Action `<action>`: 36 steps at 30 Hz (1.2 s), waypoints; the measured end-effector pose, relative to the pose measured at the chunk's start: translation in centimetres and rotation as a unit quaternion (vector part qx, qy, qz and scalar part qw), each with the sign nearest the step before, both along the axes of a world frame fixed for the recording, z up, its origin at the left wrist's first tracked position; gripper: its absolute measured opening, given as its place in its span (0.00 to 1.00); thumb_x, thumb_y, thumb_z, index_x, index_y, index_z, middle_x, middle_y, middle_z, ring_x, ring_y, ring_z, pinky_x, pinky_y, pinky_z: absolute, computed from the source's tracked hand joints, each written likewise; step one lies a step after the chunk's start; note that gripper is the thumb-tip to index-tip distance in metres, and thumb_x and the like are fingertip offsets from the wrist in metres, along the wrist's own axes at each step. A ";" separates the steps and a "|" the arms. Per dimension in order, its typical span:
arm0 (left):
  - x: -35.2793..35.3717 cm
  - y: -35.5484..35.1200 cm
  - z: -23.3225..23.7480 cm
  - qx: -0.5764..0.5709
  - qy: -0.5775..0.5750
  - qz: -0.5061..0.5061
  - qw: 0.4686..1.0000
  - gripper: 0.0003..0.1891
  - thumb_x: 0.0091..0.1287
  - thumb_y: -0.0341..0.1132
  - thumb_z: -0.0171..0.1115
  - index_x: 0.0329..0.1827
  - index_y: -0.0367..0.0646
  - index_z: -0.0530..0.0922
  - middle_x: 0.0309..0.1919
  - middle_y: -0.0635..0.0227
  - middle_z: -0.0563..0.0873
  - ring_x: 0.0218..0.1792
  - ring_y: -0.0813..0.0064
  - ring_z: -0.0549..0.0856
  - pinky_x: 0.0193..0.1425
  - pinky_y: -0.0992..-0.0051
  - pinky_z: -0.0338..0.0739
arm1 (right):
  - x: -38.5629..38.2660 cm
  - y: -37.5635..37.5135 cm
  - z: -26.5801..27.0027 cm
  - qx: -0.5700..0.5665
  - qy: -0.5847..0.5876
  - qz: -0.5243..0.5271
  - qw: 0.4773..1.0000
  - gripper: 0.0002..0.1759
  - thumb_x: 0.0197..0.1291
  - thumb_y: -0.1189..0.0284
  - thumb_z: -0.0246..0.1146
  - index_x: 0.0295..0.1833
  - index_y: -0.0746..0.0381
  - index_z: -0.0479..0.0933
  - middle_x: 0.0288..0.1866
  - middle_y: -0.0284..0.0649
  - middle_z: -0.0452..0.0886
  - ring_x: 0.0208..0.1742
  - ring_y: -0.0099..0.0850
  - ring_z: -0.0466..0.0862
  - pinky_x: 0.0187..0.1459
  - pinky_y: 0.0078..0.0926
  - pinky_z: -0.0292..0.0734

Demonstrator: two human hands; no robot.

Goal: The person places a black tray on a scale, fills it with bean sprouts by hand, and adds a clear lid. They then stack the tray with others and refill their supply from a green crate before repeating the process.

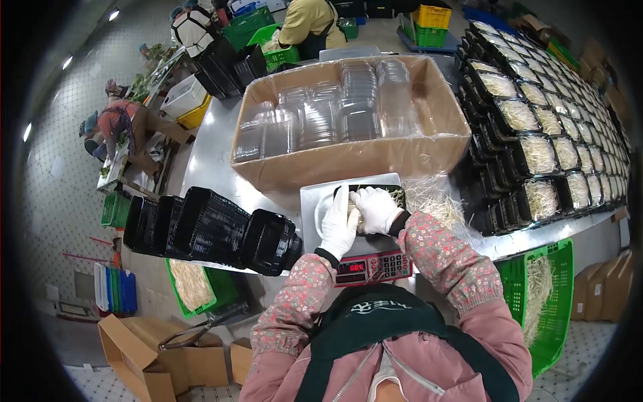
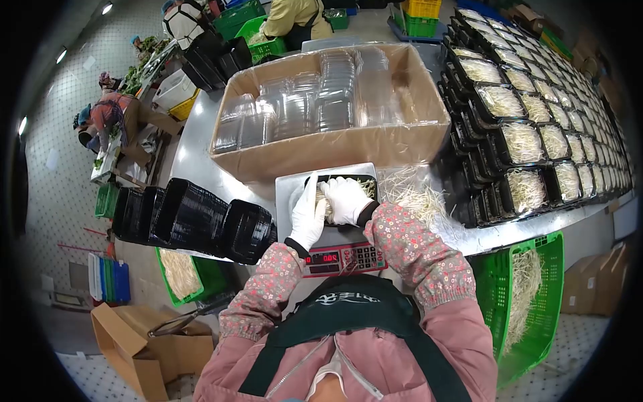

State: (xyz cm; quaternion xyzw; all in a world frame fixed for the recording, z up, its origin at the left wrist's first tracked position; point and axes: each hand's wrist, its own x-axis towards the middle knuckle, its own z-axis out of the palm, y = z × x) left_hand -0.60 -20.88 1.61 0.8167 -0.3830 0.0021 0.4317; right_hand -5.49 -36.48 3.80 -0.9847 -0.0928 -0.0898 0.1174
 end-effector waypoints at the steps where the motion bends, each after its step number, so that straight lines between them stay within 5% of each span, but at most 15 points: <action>1: 0.0 0.1 0.4 0.035 -0.049 -0.010 0.998 0.32 0.69 0.38 0.56 0.75 0.37 0.62 0.68 0.48 0.72 0.69 0.50 0.70 0.73 0.58 0.63 | 0.0 -0.1 -0.3 0.007 0.015 -0.007 1.000 0.37 0.40 0.58 0.71 0.57 0.66 0.73 0.43 0.47 0.78 0.48 0.43 0.79 0.51 0.39 0.75; 3: -0.1 -0.2 0.4 0.078 -0.118 -0.008 0.990 0.28 0.69 0.40 0.56 0.72 0.39 0.68 0.68 0.52 0.74 0.70 0.53 0.70 0.73 0.58 0.63 | 0.3 -0.6 -0.2 0.046 0.034 0.001 0.998 0.38 0.40 0.56 0.73 0.55 0.67 0.72 0.46 0.50 0.78 0.50 0.46 0.79 0.54 0.41 0.75; 7: 0.0 -0.1 -0.2 0.103 -0.122 0.007 0.987 0.26 0.71 0.37 0.55 0.72 0.40 0.69 0.69 0.53 0.73 0.71 0.54 0.69 0.74 0.58 0.61 | -0.3 -3.9 1.2 0.219 0.135 0.062 0.964 0.58 0.40 0.47 0.77 0.72 0.67 0.61 0.63 0.60 0.74 0.66 0.51 0.74 0.67 0.39 0.69; 12: -0.5 0.2 1.3 0.002 0.030 0.024 0.999 0.25 0.73 0.33 0.51 0.73 0.38 0.66 0.68 0.49 0.73 0.71 0.53 0.69 0.76 0.63 0.60 | -2.8 -8.7 4.8 0.331 0.119 0.118 0.929 0.45 0.49 0.61 0.76 0.72 0.64 0.66 0.65 0.55 0.75 0.67 0.45 0.75 0.69 0.36 0.67; 15: 0.2 1.7 3.0 -0.109 0.116 0.049 0.986 0.24 0.75 0.31 0.49 0.74 0.37 0.64 0.70 0.52 0.72 0.72 0.58 0.69 0.76 0.67 0.60 | -5.5 -12.2 5.8 0.381 0.078 0.053 0.920 0.40 0.52 0.68 0.75 0.71 0.62 0.68 0.66 0.47 0.76 0.67 0.37 0.75 0.68 0.32 0.68; 16: 1.4 2.9 2.2 -0.097 0.056 0.068 0.991 0.24 0.77 0.32 0.47 0.75 0.38 0.64 0.71 0.53 0.72 0.73 0.61 0.69 0.76 0.68 0.60 | -6.3 -13.3 6.1 0.432 0.097 0.015 0.897 0.40 0.53 0.68 0.75 0.71 0.63 0.68 0.66 0.46 0.76 0.67 0.35 0.75 0.69 0.32 0.68; 17: 2.1 3.9 2.7 -0.105 0.051 0.075 0.990 0.24 0.77 0.33 0.47 0.75 0.39 0.64 0.71 0.53 0.71 0.72 0.60 0.69 0.76 0.68 0.60 | -7.0 -14.5 6.2 0.351 0.042 -0.004 0.935 0.40 0.54 0.67 0.75 0.71 0.64 0.68 0.66 0.45 0.76 0.66 0.35 0.76 0.69 0.31 0.68; 20: 2.9 5.7 5.0 -0.052 0.052 0.109 0.991 0.25 0.77 0.34 0.47 0.76 0.41 0.62 0.71 0.53 0.70 0.72 0.58 0.69 0.75 0.67 0.61 | -8.2 -16.3 4.8 0.428 0.009 -0.069 0.901 0.44 0.52 0.64 0.76 0.73 0.65 0.65 0.71 0.47 0.71 0.71 0.37 0.71 0.72 0.32 0.63; 23: 2.6 3.7 4.9 -0.029 0.011 0.066 0.997 0.31 0.73 0.35 0.55 0.77 0.41 0.58 0.74 0.52 0.66 0.74 0.56 0.65 0.76 0.65 0.60 | -7.1 -12.9 5.6 0.281 -0.088 -0.078 0.953 0.50 0.49 0.61 0.77 0.75 0.64 0.61 0.74 0.51 0.66 0.75 0.40 0.66 0.74 0.35 0.59; 24: 2.0 2.0 5.2 -0.029 0.036 0.041 0.998 0.33 0.71 0.37 0.58 0.77 0.40 0.58 0.75 0.50 0.63 0.76 0.52 0.61 0.78 0.64 0.57 | -6.1 -11.2 4.9 0.235 -0.106 -0.059 0.964 0.58 0.43 0.54 0.79 0.76 0.63 0.58 0.75 0.55 0.63 0.76 0.50 0.62 0.75 0.40 0.57; 25: 1.7 0.5 4.7 0.056 -0.106 0.007 0.993 0.34 0.70 0.41 0.59 0.77 0.39 0.59 0.75 0.48 0.63 0.77 0.48 0.59 0.79 0.63 0.55 | -5.3 -8.7 4.7 0.189 -0.081 -0.051 0.977 0.60 0.42 0.54 0.79 0.77 0.61 0.56 0.76 0.55 0.61 0.78 0.50 0.59 0.76 0.42 0.55; 28: -0.8 -2.3 2.9 0.169 -0.149 -0.071 0.972 0.36 0.70 0.48 0.59 0.76 0.38 0.61 0.74 0.49 0.63 0.75 0.48 0.63 0.77 0.54 0.55 | -4.3 -4.1 4.9 0.035 0.079 -0.065 0.994 0.64 0.37 0.52 0.80 0.79 0.57 0.53 0.77 0.57 0.59 0.80 0.54 0.52 0.76 0.45 0.54; 29: -1.0 -2.0 2.0 0.180 -0.146 -0.070 0.970 0.35 0.69 0.48 0.58 0.75 0.38 0.63 0.74 0.49 0.64 0.74 0.49 0.63 0.76 0.53 0.55 | -4.4 -4.5 5.3 -0.026 0.117 -0.063 0.991 0.62 0.38 0.51 0.79 0.78 0.57 0.56 0.77 0.56 0.59 0.78 0.54 0.58 0.74 0.44 0.60; 33: -1.8 -2.0 0.3 0.167 -0.157 -0.029 0.973 0.31 0.69 0.47 0.58 0.71 0.38 0.67 0.69 0.51 0.71 0.72 0.51 0.67 0.73 0.52 0.58 | -4.1 -10.6 2.4 0.067 0.182 0.021 0.981 0.50 0.44 0.49 0.76 0.72 0.59 0.68 0.61 0.53 0.76 0.61 0.48 0.78 0.61 0.40 0.74; 36: -2.3 -3.2 0.0 0.180 -0.181 0.013 0.967 0.32 0.69 0.46 0.58 0.72 0.38 0.66 0.70 0.50 0.71 0.70 0.50 0.68 0.72 0.52 0.60 | -4.0 -8.8 2.5 -0.020 0.142 -0.002 0.990 0.19 0.49 0.63 0.69 0.47 0.61 0.84 0.38 0.50 0.86 0.43 0.49 0.86 0.45 0.42 0.81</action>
